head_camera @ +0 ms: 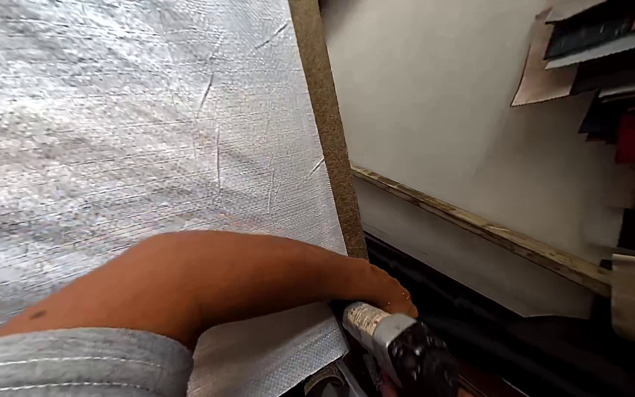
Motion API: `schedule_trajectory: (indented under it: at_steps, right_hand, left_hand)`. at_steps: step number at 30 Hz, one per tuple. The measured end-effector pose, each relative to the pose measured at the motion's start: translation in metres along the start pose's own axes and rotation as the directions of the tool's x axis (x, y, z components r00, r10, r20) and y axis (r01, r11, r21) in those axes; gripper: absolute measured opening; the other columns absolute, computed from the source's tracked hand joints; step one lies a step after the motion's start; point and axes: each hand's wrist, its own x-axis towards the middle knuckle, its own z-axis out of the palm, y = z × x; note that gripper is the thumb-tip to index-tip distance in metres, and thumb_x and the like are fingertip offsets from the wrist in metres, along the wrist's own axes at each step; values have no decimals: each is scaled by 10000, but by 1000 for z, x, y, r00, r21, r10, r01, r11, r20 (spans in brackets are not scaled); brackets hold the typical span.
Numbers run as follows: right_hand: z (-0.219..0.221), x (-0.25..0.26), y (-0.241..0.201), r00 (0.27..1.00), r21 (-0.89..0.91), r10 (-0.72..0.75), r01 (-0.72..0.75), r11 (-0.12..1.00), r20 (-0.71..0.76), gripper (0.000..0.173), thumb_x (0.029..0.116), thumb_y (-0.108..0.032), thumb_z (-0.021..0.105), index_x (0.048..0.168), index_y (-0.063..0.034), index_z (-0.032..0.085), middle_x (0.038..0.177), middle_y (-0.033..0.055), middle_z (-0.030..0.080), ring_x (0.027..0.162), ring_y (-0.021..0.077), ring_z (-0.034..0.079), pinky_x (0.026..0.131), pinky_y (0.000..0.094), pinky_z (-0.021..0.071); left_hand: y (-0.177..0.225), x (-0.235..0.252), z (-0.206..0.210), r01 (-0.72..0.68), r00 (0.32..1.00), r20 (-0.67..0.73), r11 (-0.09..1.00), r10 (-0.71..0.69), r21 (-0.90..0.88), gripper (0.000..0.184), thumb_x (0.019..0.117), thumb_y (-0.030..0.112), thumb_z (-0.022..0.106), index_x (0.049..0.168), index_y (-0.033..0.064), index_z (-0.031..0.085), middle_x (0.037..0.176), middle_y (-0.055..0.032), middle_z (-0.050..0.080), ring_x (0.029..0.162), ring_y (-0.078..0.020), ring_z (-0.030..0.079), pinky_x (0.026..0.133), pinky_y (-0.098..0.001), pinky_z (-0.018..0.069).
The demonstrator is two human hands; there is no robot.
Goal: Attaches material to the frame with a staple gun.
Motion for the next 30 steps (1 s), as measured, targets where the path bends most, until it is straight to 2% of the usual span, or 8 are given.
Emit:
schedule_trajectory:
  at_steps: [3,8,11,13,16,21,27,30]
  right_hand:
    - [-25,16,-5,996,-82,-48,55,995,75,513,999,-325,599,1290,97,567,924,216,720,839,376,726,767,586,580]
    - [-67,55,-28,945,-126,53,-12,992,323,355,1011,-391,576,1205,-95,551,755,23,653,622,162,671,609,394,595]
    - [-88,78,-60,846,-124,167,-120,985,507,227,1059,-289,563,1186,-107,517,744,53,657,563,162,666,572,344,607]
    - [-90,87,-73,822,-102,189,-159,982,537,183,1064,-232,558,1180,-99,506,734,79,656,533,176,659,539,334,604]
    - [-88,92,-87,817,-64,236,-239,969,526,162,1068,-183,545,1195,-93,501,760,107,659,512,190,646,504,330,593]
    - [-88,87,-93,825,39,259,-321,946,502,158,1058,-175,549,1175,-72,517,767,140,659,517,220,644,489,351,589]
    - [-79,83,-85,835,92,230,-315,945,499,171,1054,-174,557,1188,-78,512,771,146,653,507,227,633,483,350,582]
    - [-79,81,-85,837,113,214,-309,944,503,164,1052,-165,557,1181,-69,526,768,155,654,501,231,633,478,352,585]
  left_hand:
    - [-13,-8,-4,64,950,-306,998,-66,-14,266,1003,223,645,1144,4,702,1046,-221,708,1015,-417,685,832,-630,536]
    - [20,-160,-52,355,747,-655,902,-114,247,363,1027,368,569,846,69,663,761,-98,643,772,-317,672,634,-515,521]
    - [97,-273,43,517,693,-695,804,-192,294,388,972,465,505,826,127,629,760,-60,592,719,-287,622,567,-440,482]
    - [151,-318,123,581,707,-549,809,-447,90,508,1043,482,483,1096,2,638,1039,-235,665,909,-460,657,670,-566,521]
    - [178,-312,201,710,497,-616,695,-611,-117,475,1048,349,556,1398,29,578,1245,-232,658,1003,-452,649,746,-550,517]
    - [161,-240,210,759,210,-853,630,-478,-166,273,1010,50,494,1163,11,717,920,-148,689,773,-320,646,614,-427,508]
    - [174,-222,214,807,191,-902,585,-388,-80,265,1007,49,484,1007,29,748,777,-81,662,694,-257,600,619,-402,446]
    - [168,-218,217,802,124,-902,577,-413,-154,218,985,58,517,933,78,729,966,-96,723,1012,-308,662,827,-459,484]
